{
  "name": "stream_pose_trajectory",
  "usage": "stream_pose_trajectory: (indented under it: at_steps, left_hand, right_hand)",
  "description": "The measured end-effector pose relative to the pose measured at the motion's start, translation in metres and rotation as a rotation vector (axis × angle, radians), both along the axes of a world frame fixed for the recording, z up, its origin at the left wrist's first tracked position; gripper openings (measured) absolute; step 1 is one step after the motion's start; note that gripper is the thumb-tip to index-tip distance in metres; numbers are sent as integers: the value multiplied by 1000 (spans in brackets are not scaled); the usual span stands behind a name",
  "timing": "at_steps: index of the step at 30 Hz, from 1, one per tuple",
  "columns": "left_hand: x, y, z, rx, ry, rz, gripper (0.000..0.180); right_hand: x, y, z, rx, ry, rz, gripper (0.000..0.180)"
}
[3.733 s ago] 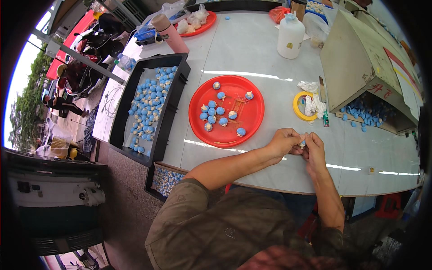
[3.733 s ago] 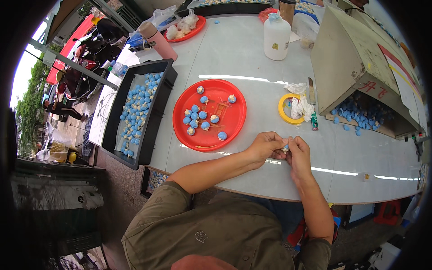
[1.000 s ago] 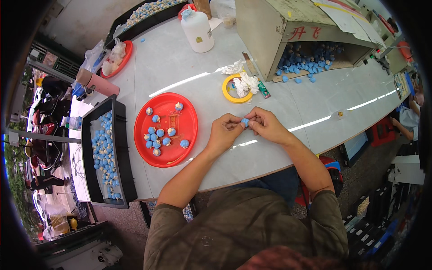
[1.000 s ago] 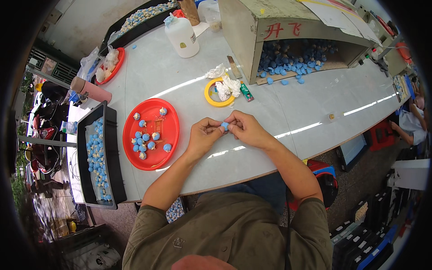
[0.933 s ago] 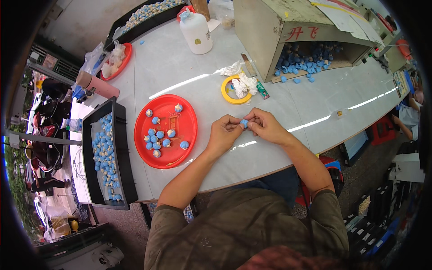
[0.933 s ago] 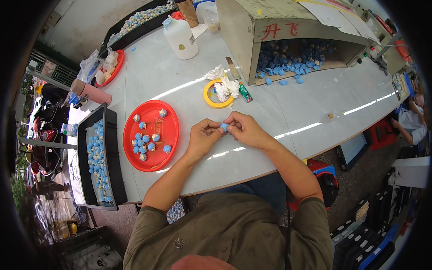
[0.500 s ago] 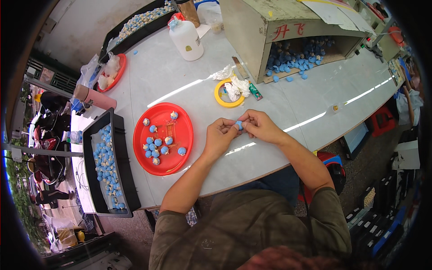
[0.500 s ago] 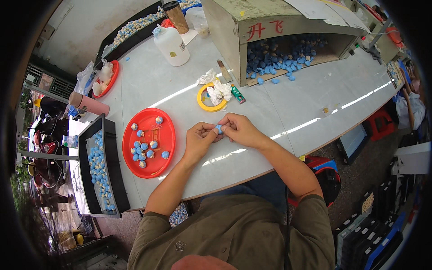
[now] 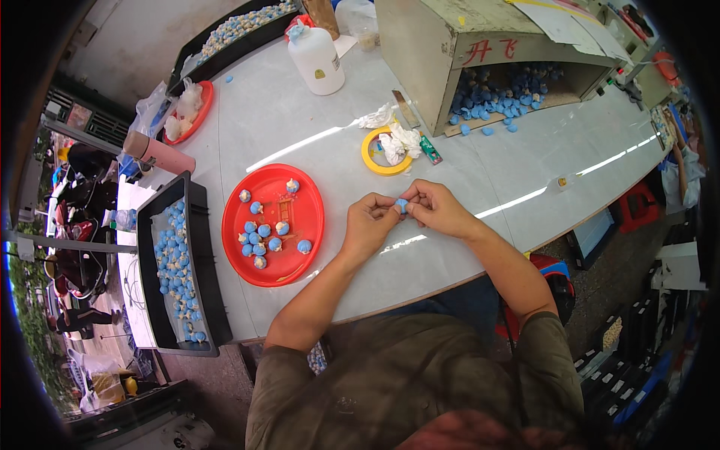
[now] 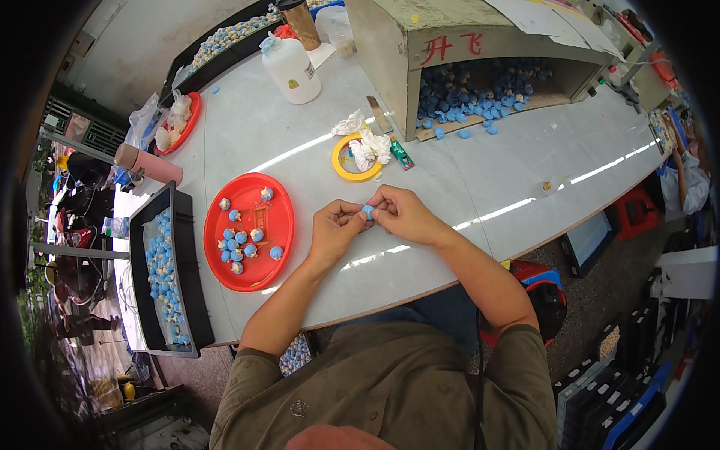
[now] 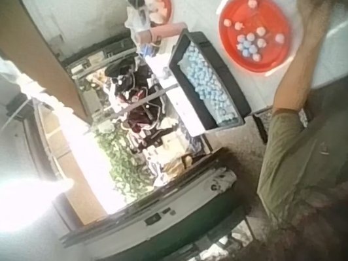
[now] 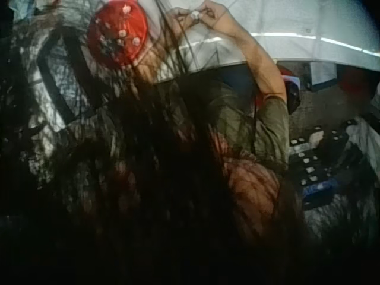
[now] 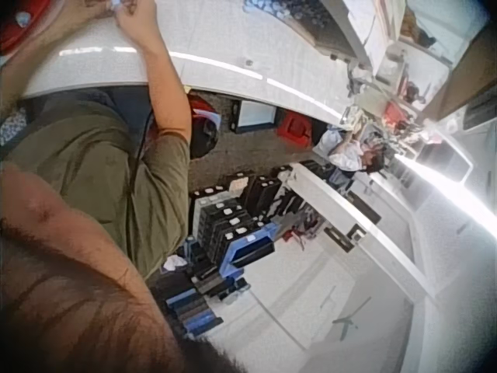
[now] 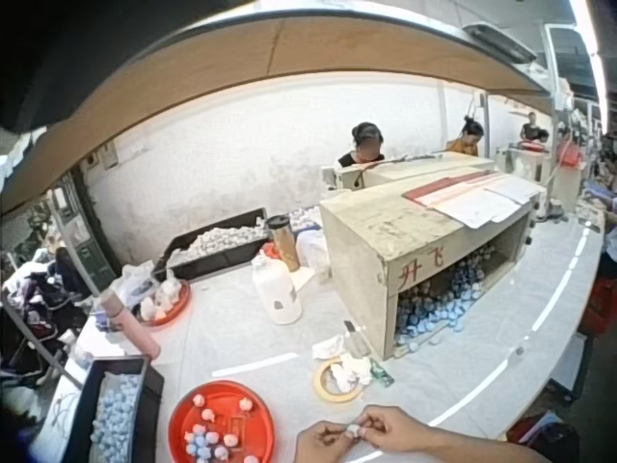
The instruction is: The person assembles small blue toy parts by applying glue from a bottle to the pieces and joining them by hand.
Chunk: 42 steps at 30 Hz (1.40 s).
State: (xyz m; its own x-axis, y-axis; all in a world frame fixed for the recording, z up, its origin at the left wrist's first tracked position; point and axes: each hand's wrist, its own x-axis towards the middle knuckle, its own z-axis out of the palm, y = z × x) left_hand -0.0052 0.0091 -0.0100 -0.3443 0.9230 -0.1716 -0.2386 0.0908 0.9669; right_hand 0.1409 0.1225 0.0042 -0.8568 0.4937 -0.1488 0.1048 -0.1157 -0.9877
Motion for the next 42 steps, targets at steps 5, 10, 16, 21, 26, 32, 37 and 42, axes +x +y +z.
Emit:
stream_pose_trajectory:
  at_steps: [5,10,16,21,26,32,37,42]
  left_hand:
    - [-1,-1,-2,3,35,2,17]
    - [3,0,9,-18,15,-6,19]
    - [-5,-1,11,-70,7,30,24]
    - [-25,-13,44,-85,182,127,33]
    - [-60,-44,63,-124,1103,331,43]
    - [-99,-91,55,-542,1388,358,55]
    - [-95,-94,63,-697,1505,331,59]
    - [-83,-99,67,-199,1671,551,47]
  right_hand:
    - [-1,1,-9,-10,48,-24,11]
    - [-2,-2,-14,27,54,-59,13]
    - [6,0,11,-15,43,3,21]
    - [25,90,22,842,-86,-592,15]
    - [57,204,33,1367,-523,-763,14]
    - [44,243,33,1314,-990,-217,21]
    - [45,240,38,1296,-999,-253,20]
    - [57,207,39,1342,-656,-604,25]
